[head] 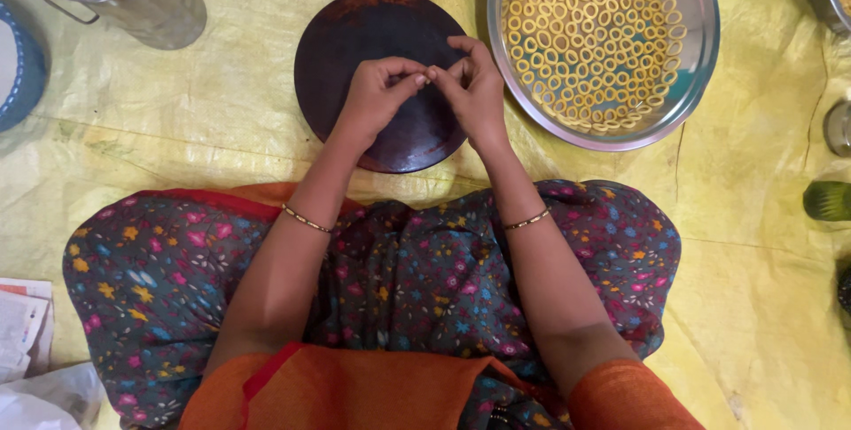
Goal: The person takes small pieces of dough, rolls them into thin strips on a wooden board, and forms them into small rings. The rings are placed onto a metal tray that already contains many similar rings.
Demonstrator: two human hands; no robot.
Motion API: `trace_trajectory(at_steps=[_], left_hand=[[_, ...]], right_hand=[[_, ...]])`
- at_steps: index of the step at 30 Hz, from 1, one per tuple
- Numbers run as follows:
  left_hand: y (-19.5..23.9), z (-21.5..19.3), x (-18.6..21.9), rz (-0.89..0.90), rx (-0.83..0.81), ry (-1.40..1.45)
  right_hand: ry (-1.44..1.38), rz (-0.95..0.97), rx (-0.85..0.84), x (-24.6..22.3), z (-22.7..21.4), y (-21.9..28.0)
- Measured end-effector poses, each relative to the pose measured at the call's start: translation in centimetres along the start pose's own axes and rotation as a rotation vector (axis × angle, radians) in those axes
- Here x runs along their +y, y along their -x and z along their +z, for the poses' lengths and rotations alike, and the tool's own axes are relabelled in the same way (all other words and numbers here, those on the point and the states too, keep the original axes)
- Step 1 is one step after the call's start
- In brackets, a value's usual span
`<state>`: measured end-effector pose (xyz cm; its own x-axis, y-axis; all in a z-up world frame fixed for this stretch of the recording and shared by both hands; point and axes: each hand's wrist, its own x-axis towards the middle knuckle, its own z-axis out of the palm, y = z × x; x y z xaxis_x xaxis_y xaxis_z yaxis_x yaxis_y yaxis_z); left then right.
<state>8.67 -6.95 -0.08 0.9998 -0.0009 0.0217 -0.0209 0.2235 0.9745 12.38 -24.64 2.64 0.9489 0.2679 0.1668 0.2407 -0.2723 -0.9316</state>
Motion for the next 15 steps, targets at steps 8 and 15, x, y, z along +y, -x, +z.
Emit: trace_trajectory(at_steps=[8, 15], left_hand=[[-0.1, -1.9, -0.3, -0.254, -0.070, 0.161], [0.1, -2.3, -0.4, -0.224, -0.158, 0.161]], right_hand=[[0.010, -0.126, -0.153, -1.2, -1.4, -0.2], [0.155, -0.265, -0.293, -3.4, -1.4, -0.3]])
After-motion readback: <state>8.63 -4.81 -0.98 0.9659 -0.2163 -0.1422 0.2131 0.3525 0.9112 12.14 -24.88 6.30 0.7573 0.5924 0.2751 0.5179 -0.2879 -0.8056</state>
